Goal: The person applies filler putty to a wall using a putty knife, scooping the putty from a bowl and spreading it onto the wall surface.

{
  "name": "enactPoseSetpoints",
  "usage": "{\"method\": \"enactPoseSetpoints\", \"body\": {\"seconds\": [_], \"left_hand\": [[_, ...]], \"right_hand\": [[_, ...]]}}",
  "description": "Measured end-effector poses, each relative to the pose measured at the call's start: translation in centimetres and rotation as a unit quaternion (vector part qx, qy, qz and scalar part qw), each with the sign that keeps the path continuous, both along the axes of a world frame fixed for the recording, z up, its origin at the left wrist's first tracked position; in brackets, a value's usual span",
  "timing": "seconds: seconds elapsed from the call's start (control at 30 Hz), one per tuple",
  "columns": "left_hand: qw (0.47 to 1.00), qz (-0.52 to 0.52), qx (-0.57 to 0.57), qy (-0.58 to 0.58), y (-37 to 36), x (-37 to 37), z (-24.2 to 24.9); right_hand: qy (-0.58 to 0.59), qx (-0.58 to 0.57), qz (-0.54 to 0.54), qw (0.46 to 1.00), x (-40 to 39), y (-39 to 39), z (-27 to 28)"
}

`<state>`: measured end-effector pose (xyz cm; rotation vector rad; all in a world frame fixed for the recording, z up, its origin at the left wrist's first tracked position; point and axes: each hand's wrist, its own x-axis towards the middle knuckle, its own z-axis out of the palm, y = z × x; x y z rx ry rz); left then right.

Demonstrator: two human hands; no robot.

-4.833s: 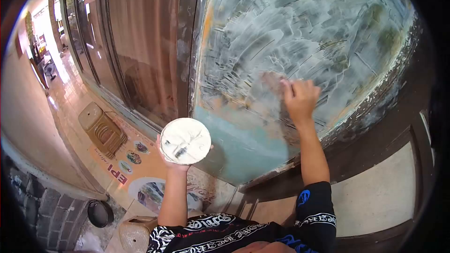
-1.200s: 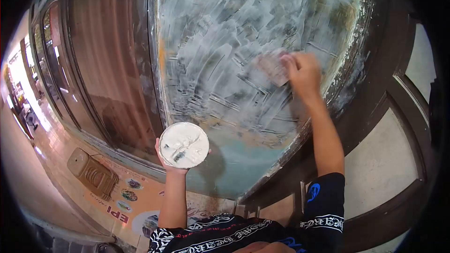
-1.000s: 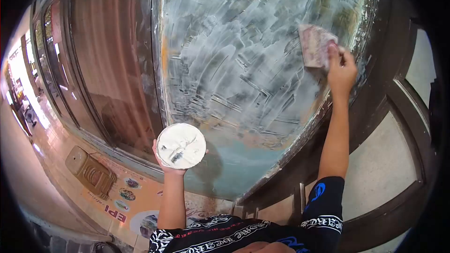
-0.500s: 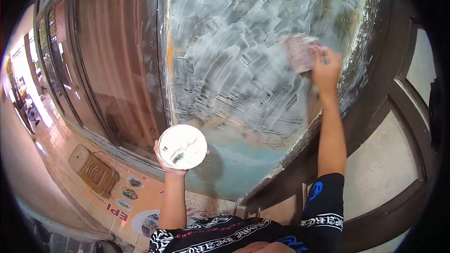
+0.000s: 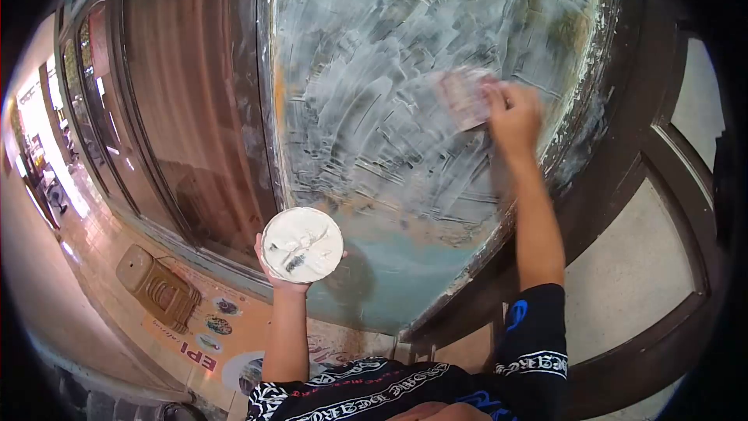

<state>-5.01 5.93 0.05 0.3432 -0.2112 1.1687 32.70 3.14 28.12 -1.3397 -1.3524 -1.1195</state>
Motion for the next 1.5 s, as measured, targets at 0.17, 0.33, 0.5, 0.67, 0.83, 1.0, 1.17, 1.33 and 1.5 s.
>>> {"method": "enactPoseSetpoints", "body": {"seconds": [0.17,0.33,0.5,0.67,0.83,1.0,1.17,1.33,1.5], "left_hand": [[0.999,0.028,-0.027,-0.006,0.0,-0.6,-0.3],[0.999,0.024,-0.037,0.011,-0.1,0.0,-0.4],[1.000,0.002,-0.024,0.003,-0.5,0.9,-0.6],[0.998,0.025,-0.061,0.009,-0.6,0.4,-1.2],[0.998,0.030,-0.050,0.005,-0.7,0.0,-1.3],[0.999,0.003,-0.041,-0.015,-0.9,0.2,-1.0],[0.999,-0.002,-0.045,0.001,-0.6,0.0,-1.4],[0.997,0.040,-0.065,0.001,-0.7,-1.4,-0.9],[0.996,0.057,-0.068,-0.017,-0.8,-1.8,-0.4]], "right_hand": [[0.156,0.056,0.101,0.981,4.8,-4.9,4.7],[0.066,-0.123,0.182,0.973,-3.3,-3.7,-3.5],[-0.098,-0.189,0.107,0.971,-4.2,0.7,-10.5],[0.082,-0.032,0.091,0.992,1.1,-2.5,1.7],[0.177,-0.060,0.139,0.973,0.6,-5.5,1.9],[-0.052,-0.204,0.184,0.960,-6.5,-0.2,-11.9],[-0.113,-0.157,0.088,0.977,-5.4,3.5,-10.6],[0.148,0.000,0.133,0.980,0.3,-2.9,2.8],[0.142,-0.058,0.241,0.958,-4.0,-3.9,-1.2]]}}
